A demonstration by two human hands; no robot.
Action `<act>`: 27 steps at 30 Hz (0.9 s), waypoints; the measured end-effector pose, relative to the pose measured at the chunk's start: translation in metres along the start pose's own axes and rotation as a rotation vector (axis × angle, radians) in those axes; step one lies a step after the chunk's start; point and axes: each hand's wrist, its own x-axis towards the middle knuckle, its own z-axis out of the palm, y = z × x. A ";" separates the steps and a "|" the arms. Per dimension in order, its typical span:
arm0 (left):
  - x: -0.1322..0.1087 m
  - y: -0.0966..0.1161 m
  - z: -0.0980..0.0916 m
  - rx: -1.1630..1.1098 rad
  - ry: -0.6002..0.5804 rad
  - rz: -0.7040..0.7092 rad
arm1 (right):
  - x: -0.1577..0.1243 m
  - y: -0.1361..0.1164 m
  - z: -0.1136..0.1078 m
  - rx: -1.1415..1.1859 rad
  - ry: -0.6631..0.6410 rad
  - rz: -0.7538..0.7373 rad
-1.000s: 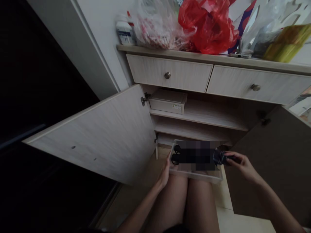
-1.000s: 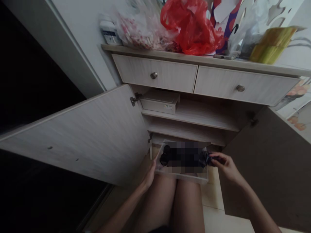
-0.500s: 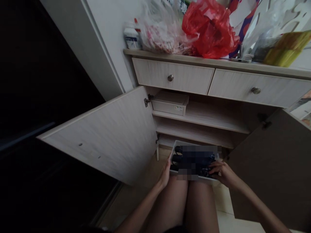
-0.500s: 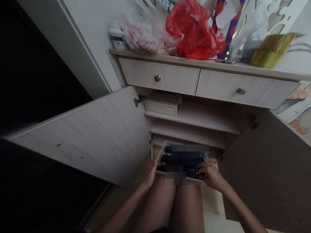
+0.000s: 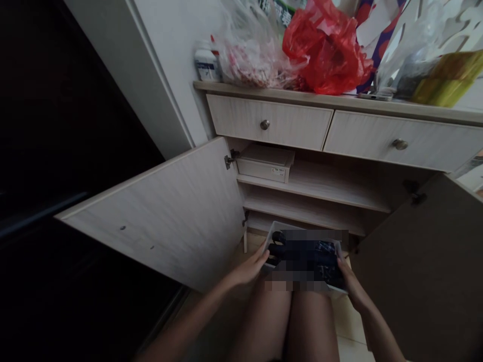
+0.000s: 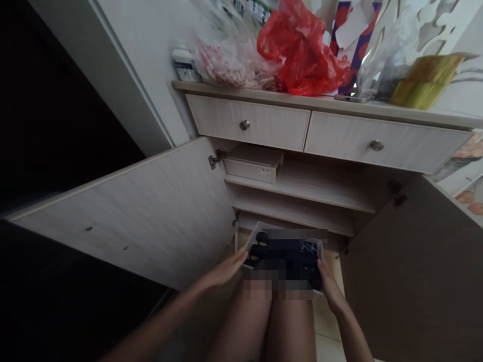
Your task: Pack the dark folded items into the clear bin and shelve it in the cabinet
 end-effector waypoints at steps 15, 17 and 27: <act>0.271 0.174 -0.078 1.070 0.225 0.431 | -0.001 0.003 0.000 -0.003 -0.003 -0.001; 0.273 0.168 -0.066 1.047 0.218 0.451 | 0.000 0.005 -0.001 0.009 0.004 0.006; 0.253 0.191 -0.018 0.898 0.286 0.490 | -0.001 0.002 0.002 0.051 0.046 0.004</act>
